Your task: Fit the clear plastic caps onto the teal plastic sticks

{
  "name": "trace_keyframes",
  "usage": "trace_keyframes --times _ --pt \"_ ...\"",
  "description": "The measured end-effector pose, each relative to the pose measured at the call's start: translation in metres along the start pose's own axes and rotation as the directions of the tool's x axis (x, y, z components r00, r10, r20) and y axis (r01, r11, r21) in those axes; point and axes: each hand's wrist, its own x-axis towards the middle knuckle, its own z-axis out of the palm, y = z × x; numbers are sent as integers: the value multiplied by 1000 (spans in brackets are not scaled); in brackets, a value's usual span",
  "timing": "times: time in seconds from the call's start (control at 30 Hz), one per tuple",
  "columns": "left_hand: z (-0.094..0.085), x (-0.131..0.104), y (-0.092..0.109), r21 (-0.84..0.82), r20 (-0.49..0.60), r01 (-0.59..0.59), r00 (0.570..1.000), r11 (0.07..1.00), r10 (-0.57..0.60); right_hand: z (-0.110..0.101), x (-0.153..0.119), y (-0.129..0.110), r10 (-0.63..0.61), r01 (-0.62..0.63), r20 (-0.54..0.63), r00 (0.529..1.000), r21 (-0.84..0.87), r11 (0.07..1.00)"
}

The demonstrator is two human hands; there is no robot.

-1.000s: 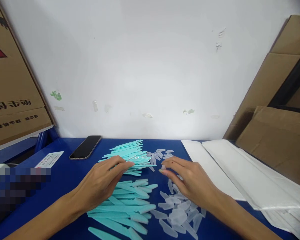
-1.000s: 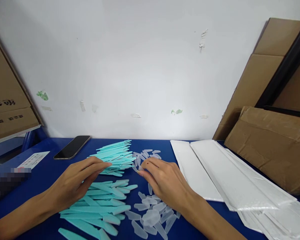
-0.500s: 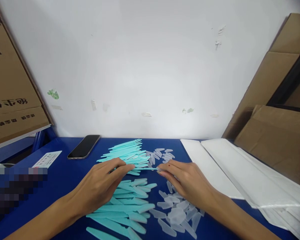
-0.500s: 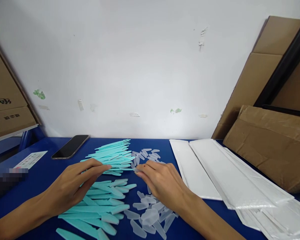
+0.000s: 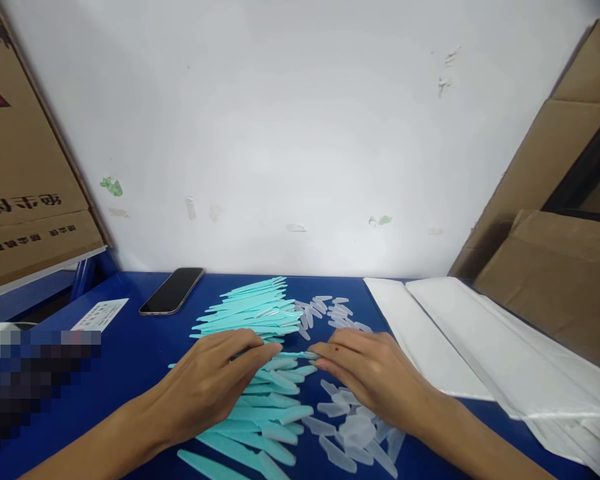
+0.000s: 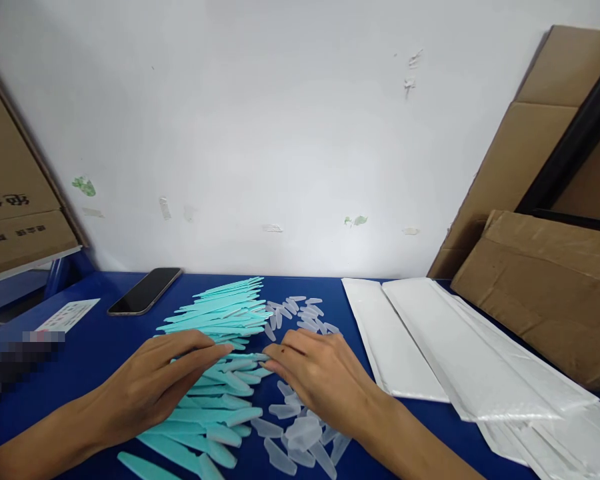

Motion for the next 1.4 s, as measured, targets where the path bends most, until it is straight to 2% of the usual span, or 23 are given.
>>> trace_keyframes --times 0.07,0.27,0.47,0.6,0.73,0.97,1.17,1.4 --pt "1 0 3 -5 -12 -6 1000 1000 6 1 0 -2 -31 31 -10 999 -5 1000" --pt "3 -4 7 -33 54 -4 999 999 6 0 0 -6 -113 113 -26 993 -5 994" --pt "2 -11 12 -60 80 71 995 996 -66 -1 -1 -8 -126 125 -72 989 -15 992" --pt "0 -5 13 -39 102 59 993 997 -55 -1 1 -7 -120 119 -3 993 -51 992" --pt "-3 4 7 -5 207 -18 978 1000 19 -2 2 -7 -136 146 101 985 -98 984" --pt "-14 8 -5 4 270 122 956 992 -119 -4 1 0 31 -27 154 988 -23 999" --pt "-13 8 -4 -60 401 226 898 972 -184 -9 1 11 102 -104 190 976 3 995" --pt "-13 7 -4 -96 461 262 867 960 -190 -11 -2 25 149 -142 99 984 -78 987"
